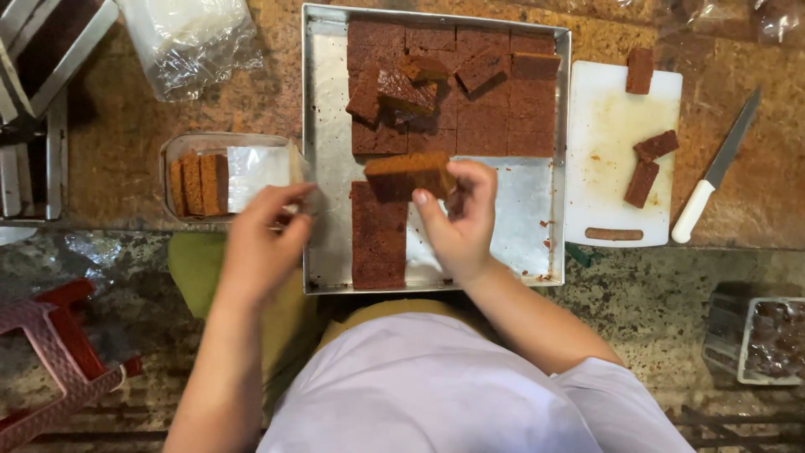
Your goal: The person places squares of brownie into individual plastic sleeves by hand, picking each piece from a metal tray and sliding it into a sleeve.
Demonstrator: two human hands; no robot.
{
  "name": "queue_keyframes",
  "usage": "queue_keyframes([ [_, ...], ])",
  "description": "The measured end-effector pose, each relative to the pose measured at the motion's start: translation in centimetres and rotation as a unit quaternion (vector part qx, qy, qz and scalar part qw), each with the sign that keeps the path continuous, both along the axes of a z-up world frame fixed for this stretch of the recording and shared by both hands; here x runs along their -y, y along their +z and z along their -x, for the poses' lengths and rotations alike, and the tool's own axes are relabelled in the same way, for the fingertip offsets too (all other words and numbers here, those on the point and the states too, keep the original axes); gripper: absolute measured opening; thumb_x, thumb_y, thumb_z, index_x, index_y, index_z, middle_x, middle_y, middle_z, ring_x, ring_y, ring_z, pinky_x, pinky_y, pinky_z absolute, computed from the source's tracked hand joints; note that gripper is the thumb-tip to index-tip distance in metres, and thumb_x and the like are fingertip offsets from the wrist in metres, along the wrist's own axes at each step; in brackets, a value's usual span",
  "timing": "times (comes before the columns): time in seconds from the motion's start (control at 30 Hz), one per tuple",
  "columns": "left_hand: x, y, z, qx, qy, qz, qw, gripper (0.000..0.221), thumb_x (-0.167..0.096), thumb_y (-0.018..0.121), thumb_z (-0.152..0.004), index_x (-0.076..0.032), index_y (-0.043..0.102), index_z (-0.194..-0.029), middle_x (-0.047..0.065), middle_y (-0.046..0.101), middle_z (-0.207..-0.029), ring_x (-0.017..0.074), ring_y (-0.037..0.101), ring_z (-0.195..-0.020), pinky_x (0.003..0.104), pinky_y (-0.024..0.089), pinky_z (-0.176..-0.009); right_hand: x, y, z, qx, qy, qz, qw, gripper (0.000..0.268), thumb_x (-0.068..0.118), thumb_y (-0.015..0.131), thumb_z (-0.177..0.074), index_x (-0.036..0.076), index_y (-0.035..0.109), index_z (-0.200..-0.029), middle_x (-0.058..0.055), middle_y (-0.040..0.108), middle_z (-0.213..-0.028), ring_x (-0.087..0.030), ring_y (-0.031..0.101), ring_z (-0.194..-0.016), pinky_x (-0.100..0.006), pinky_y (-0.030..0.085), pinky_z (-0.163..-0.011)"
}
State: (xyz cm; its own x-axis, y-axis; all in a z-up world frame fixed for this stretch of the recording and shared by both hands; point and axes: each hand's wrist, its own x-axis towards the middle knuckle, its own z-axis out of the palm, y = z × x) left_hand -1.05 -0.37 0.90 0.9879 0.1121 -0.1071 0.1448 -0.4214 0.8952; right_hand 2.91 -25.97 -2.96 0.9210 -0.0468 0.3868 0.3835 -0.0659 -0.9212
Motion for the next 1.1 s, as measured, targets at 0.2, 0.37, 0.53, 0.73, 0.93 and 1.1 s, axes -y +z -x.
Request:
queue_keyframes([
  [0.2, 4.7, 3.5, -1.2, 0.102, -0.09, 0.122, 0.983, 0.062, 0.014, 0.061, -0.067, 0.001, 0.069, -0.128, 0.022, 0.067, -0.13, 0.0409, 0.064, -0.123, 0.049, 0.051, -0.102, -2.6, 2.4, 1.3, 0.242, 0.096, 0.021, 0.965, 0.04, -0.012, 0.078, -0.079, 0.003, 0.06, -0.111, -0.028, 0.065, -0.106, -0.044, 0.07, -0.084, -0.048, 0.059, -0.067],
  [0.37, 5.7, 3.3, -0.7, 0.217, -0.07, -0.023, 0.973, 0.056, 0.011, 0.064, -0.075, 0.004, 0.065, -0.13, 0.021, 0.061, -0.136, 0.0386, 0.066, -0.12, 0.044, 0.055, -0.097, -2.2, 2.8, 0.5, 0.263, 0.078, 0.138, 0.952, 0.028, -0.002, 0.08, -0.081, 0.009, 0.079, -0.107, -0.02, 0.07, -0.101, -0.035, 0.07, -0.074, -0.043, 0.059, -0.061],
  [0.53, 6.8, 2.2, -0.8, 0.298, -0.085, -0.168, 0.936, 0.053, 0.009, 0.065, -0.082, 0.011, 0.057, -0.134, 0.023, 0.052, -0.143, 0.0418, 0.063, -0.124, 0.044, 0.059, -0.095, -2.0, 6.5, -0.6, 0.111, 0.174, 0.273, 0.94, 0.036, 0.0, 0.072, -0.089, 0.006, 0.07, -0.125, -0.017, 0.072, -0.114, -0.038, 0.07, -0.106, -0.049, 0.059, -0.09],
  [0.73, 8.3, 3.0, -0.7, 0.305, -0.113, -0.21, 0.922, 0.053, -0.001, 0.067, -0.083, 0.005, 0.061, -0.136, 0.017, 0.056, -0.137, 0.0392, 0.07, -0.115, 0.039, 0.063, -0.082, -1.2, 7.7, -1.8, 0.059, 0.169, 0.442, 0.879, 0.008, 0.007, 0.059, -0.087, 0.009, 0.063, -0.093, -0.006, 0.052, -0.095, -0.031, 0.045, -0.09, -0.043, 0.034, -0.078],
  [0.93, 10.2, 3.1, 0.3, 0.309, -0.129, -0.237, 0.912, 0.052, 0.001, 0.064, -0.083, 0.005, 0.063, -0.134, 0.017, 0.057, -0.133, 0.0384, 0.072, -0.113, 0.039, 0.064, -0.075, -1.7, 10.6, -2.2, -0.021, 0.235, 0.382, 0.894, 0.015, 0.011, 0.051, -0.093, 0.01, 0.065, -0.099, -0.007, 0.059, -0.088, -0.031, 0.054, -0.087, -0.041, 0.035, -0.075],
  [1.1, 11.1, 2.7, 1.1, 0.281, -0.148, -0.167, 0.934, 0.06, 0.003, 0.065, -0.076, 0.003, 0.062, -0.136, 0.017, 0.058, -0.129, 0.0376, 0.07, -0.116, 0.041, 0.062, -0.085, -1.1, 6.7, -2.5, -0.059, 0.267, 0.308, 0.911, 0.035, 0.014, 0.056, -0.098, 0.009, 0.062, -0.133, -0.013, 0.065, -0.108, -0.034, 0.059, -0.102, -0.039, 0.043, -0.089],
])
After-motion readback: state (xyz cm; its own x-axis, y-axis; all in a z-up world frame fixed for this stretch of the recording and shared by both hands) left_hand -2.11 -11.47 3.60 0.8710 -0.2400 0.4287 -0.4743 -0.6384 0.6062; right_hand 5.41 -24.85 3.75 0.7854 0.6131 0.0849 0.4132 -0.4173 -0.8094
